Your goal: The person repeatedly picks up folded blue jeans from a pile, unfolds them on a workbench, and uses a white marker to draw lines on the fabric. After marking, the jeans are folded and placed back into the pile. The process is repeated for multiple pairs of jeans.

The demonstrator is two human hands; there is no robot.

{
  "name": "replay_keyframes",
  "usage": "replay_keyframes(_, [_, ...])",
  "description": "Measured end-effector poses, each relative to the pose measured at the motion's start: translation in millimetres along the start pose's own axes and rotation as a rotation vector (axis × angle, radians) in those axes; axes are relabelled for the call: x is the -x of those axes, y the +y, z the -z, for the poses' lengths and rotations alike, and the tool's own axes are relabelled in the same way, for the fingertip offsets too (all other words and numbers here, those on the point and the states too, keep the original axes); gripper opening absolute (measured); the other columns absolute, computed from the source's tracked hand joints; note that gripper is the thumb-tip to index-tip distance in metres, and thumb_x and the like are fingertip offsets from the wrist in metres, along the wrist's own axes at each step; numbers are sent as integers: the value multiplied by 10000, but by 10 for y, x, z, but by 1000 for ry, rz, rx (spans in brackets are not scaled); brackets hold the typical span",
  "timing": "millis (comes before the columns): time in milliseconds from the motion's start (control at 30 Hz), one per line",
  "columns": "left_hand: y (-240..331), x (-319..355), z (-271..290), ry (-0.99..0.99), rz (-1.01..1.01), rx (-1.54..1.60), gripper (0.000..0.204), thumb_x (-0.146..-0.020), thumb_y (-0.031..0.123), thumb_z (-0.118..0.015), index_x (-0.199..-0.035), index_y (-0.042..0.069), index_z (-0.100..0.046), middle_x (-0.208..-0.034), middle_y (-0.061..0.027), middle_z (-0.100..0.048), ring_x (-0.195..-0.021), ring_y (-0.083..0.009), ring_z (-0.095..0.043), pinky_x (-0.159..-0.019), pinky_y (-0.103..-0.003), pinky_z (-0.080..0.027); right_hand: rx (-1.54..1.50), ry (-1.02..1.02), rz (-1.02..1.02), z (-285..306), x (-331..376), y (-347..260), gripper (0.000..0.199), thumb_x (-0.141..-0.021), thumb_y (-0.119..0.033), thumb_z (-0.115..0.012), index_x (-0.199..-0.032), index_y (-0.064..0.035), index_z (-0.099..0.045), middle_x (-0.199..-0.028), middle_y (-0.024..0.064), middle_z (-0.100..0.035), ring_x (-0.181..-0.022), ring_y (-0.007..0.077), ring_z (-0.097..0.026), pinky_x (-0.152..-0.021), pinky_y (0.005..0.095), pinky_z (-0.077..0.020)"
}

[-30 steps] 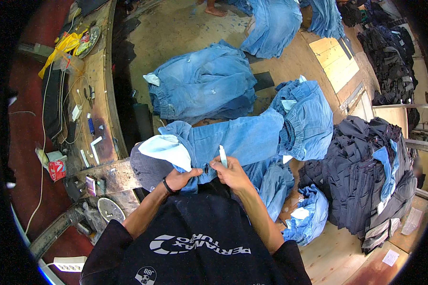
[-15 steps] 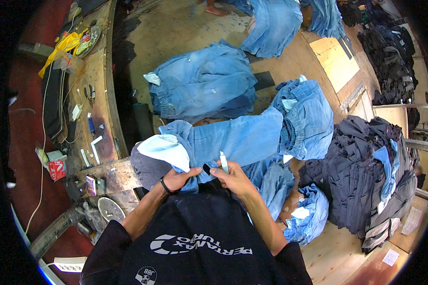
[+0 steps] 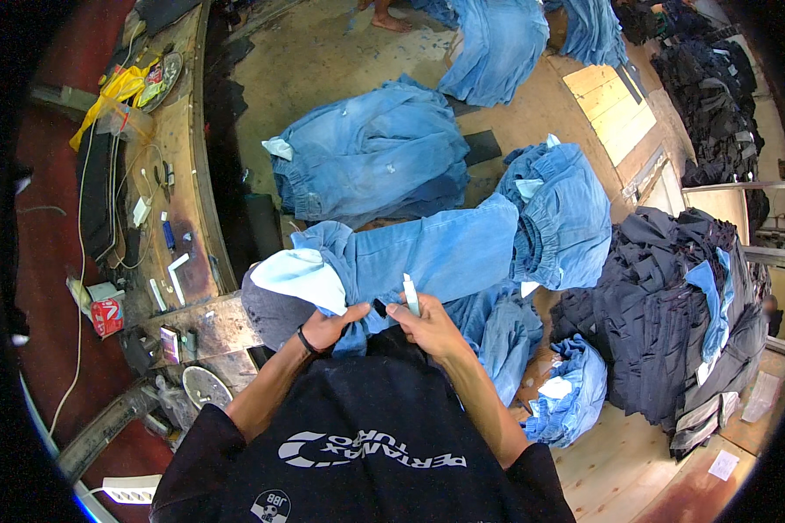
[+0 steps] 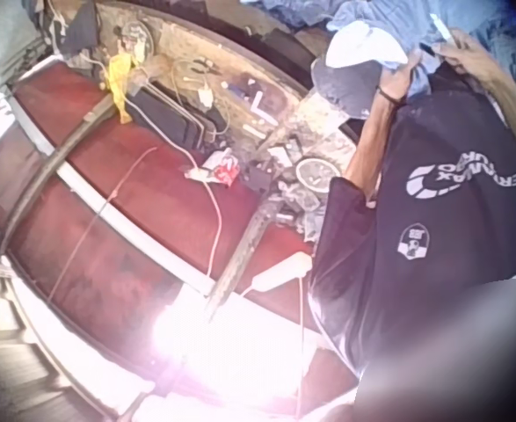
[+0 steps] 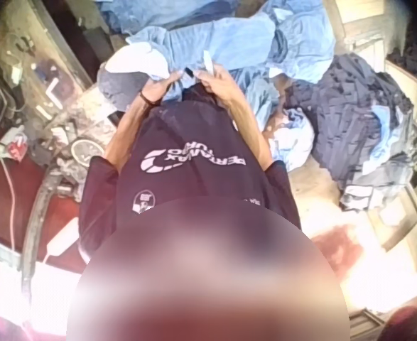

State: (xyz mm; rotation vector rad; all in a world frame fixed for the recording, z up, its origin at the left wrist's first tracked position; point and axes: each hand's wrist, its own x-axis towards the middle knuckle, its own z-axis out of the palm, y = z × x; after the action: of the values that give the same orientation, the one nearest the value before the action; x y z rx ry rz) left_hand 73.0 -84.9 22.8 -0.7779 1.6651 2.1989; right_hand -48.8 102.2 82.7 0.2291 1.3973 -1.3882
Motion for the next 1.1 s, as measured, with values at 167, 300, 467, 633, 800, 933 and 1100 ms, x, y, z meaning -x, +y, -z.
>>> replay_keyframes(167, [59,-32,-19,-115,-9,73,244,-950,232,-775,-1046,9,-750,-902,9,-685,-822,-112,-594,-744,-307,-510,168,4,-12,-35,-83,-64,253,-990,-287,-715,-874,-117,-567,-651,-96,-383,-530,21,-312,-465,232,-226])
replay_keyframes(300, [59,-71,-13,-105,-4,28,272,-938,243,-789,-1070,8,-752,-938,-7,-709,-869,-122,-617,-799,-311,-523,293,0,132,-98,-218,-43,261,-963,-286,-736,-863,-107,-574,-654,-85,-417,-517,28,-352,-452,231,-252])
replay_keyframes(467, [-26,-69,-20,-97,25,13,215,-946,188,-736,-1054,2,-756,-991,-43,-743,-935,-147,-664,-857,-332,-540,259,0,55,-61,-252,-48,182,-917,-179,-701,-823,-75,-585,-673,-61,-459,-544,36,-382,-468,244,-275])
replay_keyframes(633, [-130,-93,-106,-8,4,-32,178,-940,142,-680,-1025,-2,-740,-969,-50,-734,-930,-159,-675,-850,-334,-537,206,47,-35,-99,-326,-64,118,-881,-130,-670,-827,-80,-578,-651,-67,-435,-513,33,-367,-440,232,-253])
replay_keyframes(800, [-232,-111,-135,50,22,77,106,-893,114,-724,-949,24,-718,-895,-20,-699,-867,-130,-648,-784,-318,-520,154,116,-68,-140,-327,-27,144,-876,-124,-668,-784,-89,-563,-637,-70,-415,-503,30,-360,-439,234,-249])
replay_keyframes(933, [-268,-109,-105,25,-16,61,117,-901,114,-719,-972,20,-727,-918,-30,-719,-882,-133,-663,-791,-314,-528,116,112,-50,-151,-317,-35,168,-881,-117,-666,-771,-87,-543,-623,-72,-406,-489,28,-345,-428,235,-236])
replay_keyframes(1100, [-150,-88,-64,-51,14,105,199,-978,120,-652,-1069,-24,-755,-1014,-83,-764,-986,-183,-702,-900,-343,-552,102,39,-121,-79,-296,-136,183,-885,-123,-671,-767,-82,-537,-608,-70,-397,-481,29,-344,-414,238,-226])
